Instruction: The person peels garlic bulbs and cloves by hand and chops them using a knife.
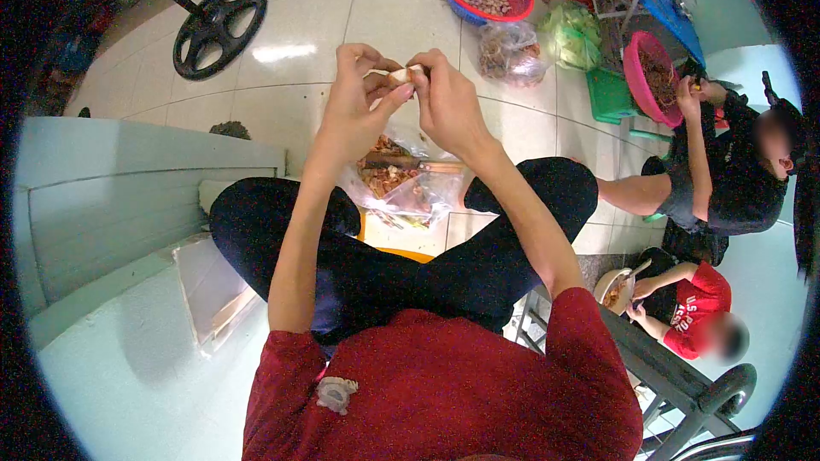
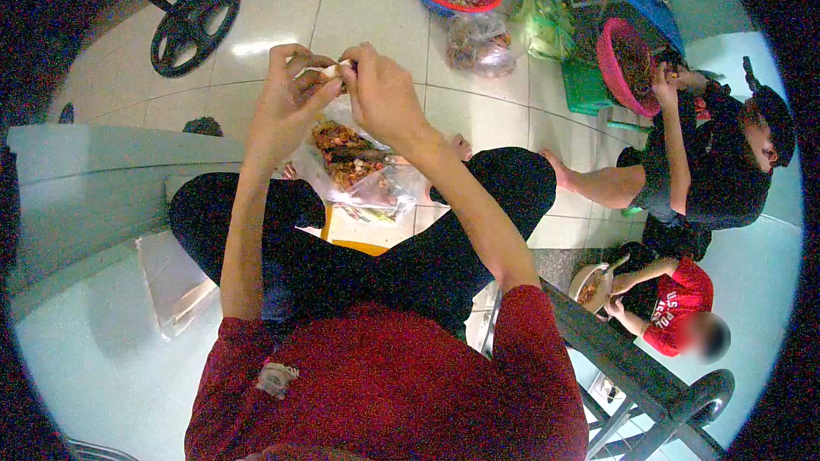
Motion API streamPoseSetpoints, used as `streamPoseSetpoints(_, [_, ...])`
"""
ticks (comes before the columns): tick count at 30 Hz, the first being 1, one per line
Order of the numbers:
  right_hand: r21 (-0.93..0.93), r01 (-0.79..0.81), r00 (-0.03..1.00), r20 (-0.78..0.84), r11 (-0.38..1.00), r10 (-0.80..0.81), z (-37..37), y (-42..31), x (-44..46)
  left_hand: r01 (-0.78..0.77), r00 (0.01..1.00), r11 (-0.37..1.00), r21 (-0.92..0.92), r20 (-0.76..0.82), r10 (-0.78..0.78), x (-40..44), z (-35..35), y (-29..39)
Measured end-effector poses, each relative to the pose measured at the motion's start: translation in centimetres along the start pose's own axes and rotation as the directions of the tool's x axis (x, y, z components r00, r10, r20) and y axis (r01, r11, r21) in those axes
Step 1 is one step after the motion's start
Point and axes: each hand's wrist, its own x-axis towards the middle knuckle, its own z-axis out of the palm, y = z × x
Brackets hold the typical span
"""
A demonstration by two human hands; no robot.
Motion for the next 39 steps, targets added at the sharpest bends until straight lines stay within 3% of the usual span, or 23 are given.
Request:
streamPoseSetpoints(2, [-0.084,0.013,0.999,0.037,0.996,-0.010,0.6,0.4,0.1,-0.040,0.999,0.998,0.042,-0.020,0.041,0.1,0.3,-0.7])
streamPoseSetpoints(6, [-0.063,0.029,0.999,0.034,0.998,-0.027,1.2,1.0,0.0,-0.103,0.990,0.985,0.141,-0.077,0.115,0.1,1.0,-1.2])
streamPoseSetpoints(14, [0.064,-0.148,0.986,0.092,0.987,0.142,0.7,-0.1,0.0,-0.133,0.984,0.944,0.302,-0.072,0.162,-0.1,1.2,-0.8])
streamPoseSetpoints(21, [0.010,-0.041,0.992,0.118,0.999,0.039,0.1,1.1,0.3,-0.188,0.974,0.905,0.381,-0.048,0.222,0.1,1.1,-1.1])
streamPoseSetpoints(23, [0.165,-0.214,0.956,0.237,0.963,0.172,-0.2,1.5,0.6,-0.164,0.981,0.916,0.366,-0.037,0.191,0.2,0.7,-1.3])
streamPoseSetpoints(24, [0.165,-0.214,0.956,0.237,0.963,0.172,-0.4,1.7,0.6,-0.145,0.986,0.924,0.354,-0.026,0.164,0.3,0.5,-1.1])
streamPoseSetpoints(26, [0.346,-0.134,0.968,0.246,0.928,0.048,-0.9,2.0,0.6,-0.136,0.989,0.938,0.318,-0.005,0.145,0.1,0.2,-0.4])
streamPoseSetpoints(28, [0.376,-0.199,0.960,0.259,0.905,0.103,-1.6,1.6,0.9,-0.126,0.992,0.951,0.281,0.016,0.127,0.2,-0.5,-0.8])
streamPoseSetpoints(29, [0.405,-0.262,0.949,0.274,0.876,0.157,-1.9,1.5,1.0,-0.179,0.981,0.906,0.384,0.002,0.193,0.6,-1.2,-2.0])
streamPoseSetpoints(31, [0.419,-0.264,0.950,0.270,0.869,0.158,-2.0,1.6,0.9,-0.223,0.966,0.845,0.485,-0.009,0.260,0.8,-1.7,-1.8])
streamPoseSetpoints(33, [0.436,-0.261,0.952,0.267,0.861,0.153,-1.3,1.9,0.9,-0.197,0.960,0.903,0.381,-0.114,0.257,0.7,-2.3,-1.2])
streamPoseSetpoints(35, [0.359,-0.400,0.875,0.422,0.843,0.235,0.6,3.3,-0.1,-0.195,0.955,0.933,0.304,-0.158,0.251,0.8,-2.6,-1.3])
streamPoseSetpoints(36, [0.360,-0.396,0.876,0.423,0.844,0.231,1.8,3.9,-0.8,-0.196,0.951,0.956,0.221,-0.195,0.240,0.8,-2.7,-1.3])
streamPoseSetpoints(38, [0.301,-0.524,0.762,0.583,0.797,0.281,4.9,5.3,-2.6,-0.172,0.959,0.952,0.254,-0.180,0.221,0.6,-2.8,-0.8])
streamPoseSetpoints(39, [0.307,-0.522,0.765,0.581,0.796,0.278,7.3,7.1,-4.2,-0.144,0.967,0.947,0.286,-0.162,0.196,0.4,-3.0,-0.5])
